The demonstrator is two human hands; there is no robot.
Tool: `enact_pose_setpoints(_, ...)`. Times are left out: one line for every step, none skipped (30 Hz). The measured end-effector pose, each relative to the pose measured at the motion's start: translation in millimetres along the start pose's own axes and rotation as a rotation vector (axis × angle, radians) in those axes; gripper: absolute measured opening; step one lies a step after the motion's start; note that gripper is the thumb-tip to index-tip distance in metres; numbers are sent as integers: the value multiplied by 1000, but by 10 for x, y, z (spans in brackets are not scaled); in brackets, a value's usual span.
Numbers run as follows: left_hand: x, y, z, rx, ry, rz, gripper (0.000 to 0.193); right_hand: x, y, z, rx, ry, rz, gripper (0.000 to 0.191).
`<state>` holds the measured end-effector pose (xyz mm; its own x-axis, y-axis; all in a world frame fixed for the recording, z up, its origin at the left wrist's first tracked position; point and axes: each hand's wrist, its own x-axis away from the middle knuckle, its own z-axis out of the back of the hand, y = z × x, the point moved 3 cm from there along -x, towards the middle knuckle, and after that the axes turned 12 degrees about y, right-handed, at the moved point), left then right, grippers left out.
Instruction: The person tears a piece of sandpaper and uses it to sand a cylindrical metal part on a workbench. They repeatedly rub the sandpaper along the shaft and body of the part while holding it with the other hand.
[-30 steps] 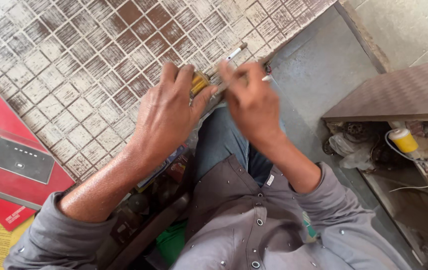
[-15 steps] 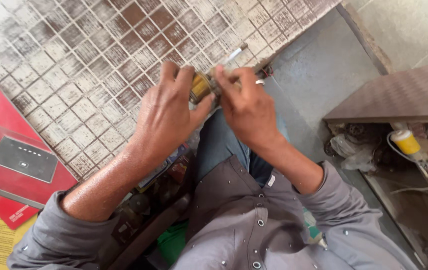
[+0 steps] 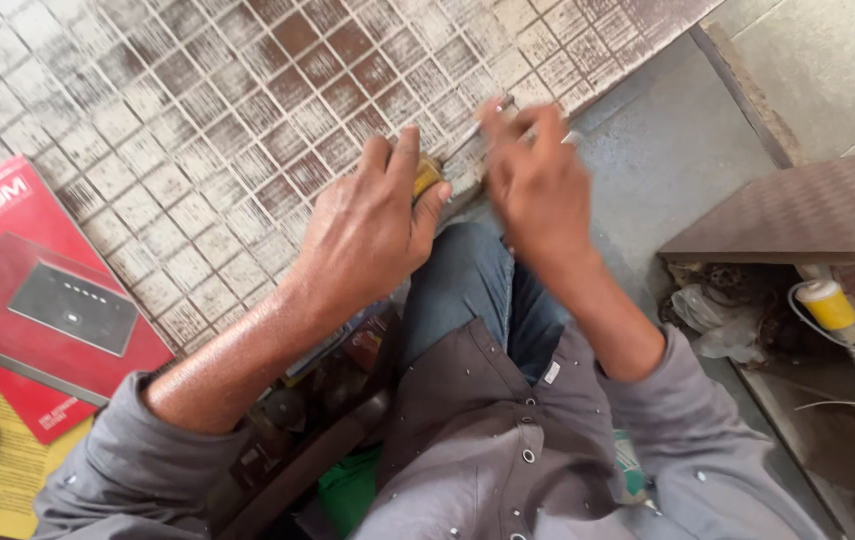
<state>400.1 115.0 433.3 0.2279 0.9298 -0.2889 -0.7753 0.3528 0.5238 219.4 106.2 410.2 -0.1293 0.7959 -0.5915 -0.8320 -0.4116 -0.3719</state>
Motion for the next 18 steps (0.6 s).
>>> enact_pose_setpoints(2, -6, -9, 12, -41, 31, 62, 6, -10, 3, -15, -5, 26, 42)
enact_pose_setpoints(8, -8, -19, 30, -89, 68, 63, 22, -21, 0, -27, -20, 48, 42)
enact_pose_setpoints(4, 9, -6, 51, -53, 45, 60, 37, -23, -4, -42, -30, 77, 43)
enact_pose_setpoints(-2, 19, 16, 64, -10, 22, 57, 35, 15, -9, -3, -15, 26, 41)
enact_pose_setpoints(-2, 32, 36, 75, 36, 6, 55, 28, 61, -10, 30, -4, -21, 39)
enact_pose_setpoints(10, 33, 43, 76, 22, 33, 48, 25, 96, -16, 60, 4, -68, 37)
enact_pose_setpoints(18, 35, 48, 77, 11, 57, 42, 40, 78, -24, 69, -14, -7, 39)
enact_pose_setpoints(11, 29, 52, 75, 7, 70, 36, 44, 57, -33, 80, -18, 56, 41)
enact_pose_setpoints(13, 35, 66, 73, 34, 60, 36, 51, 40, -40, 96, -21, 110, 43)
enact_pose_setpoints(22, 44, 70, 81, 47, 53, 36, 50, 39, -41, 67, -25, 96, 44)
enact_pose_setpoints(27, 51, 70, 90, 61, 49, 36, 53, 37, -44, 38, -31, 84, 45)
enact_pose_setpoints(31, 51, 65, 82, 66, 58, 33, 47, 36, -48, 5, -33, 78, 47)
enact_pose_setpoints(35, 50, 56, 72, 74, 69, 30, 43, 55, -49, 35, -15, 24, 43)
enact_pose_setpoints(43, 46, 49, 61, 82, 82, 28, 39, 79, -50, 62, 3, -29, 40)
enact_pose_setpoints(53, 47, 42, 44, 93, 79, 29, 34, 109, -51, 89, 23, -81, 36)
enact_pose_setpoints(48, 37, 39, 24, 109, 71, 30, 40, 94, -68, 38, 16, -12, 41)
enact_pose_setpoints(44, 27, 36, 5, 120, 59, 31, 46, 87, -79, -11, 10, 52, 47)
enact_pose_setpoints(50, 28, 30, -23, 109, 22, 42, 66, 76, -86, -54, -5, 107, 52)
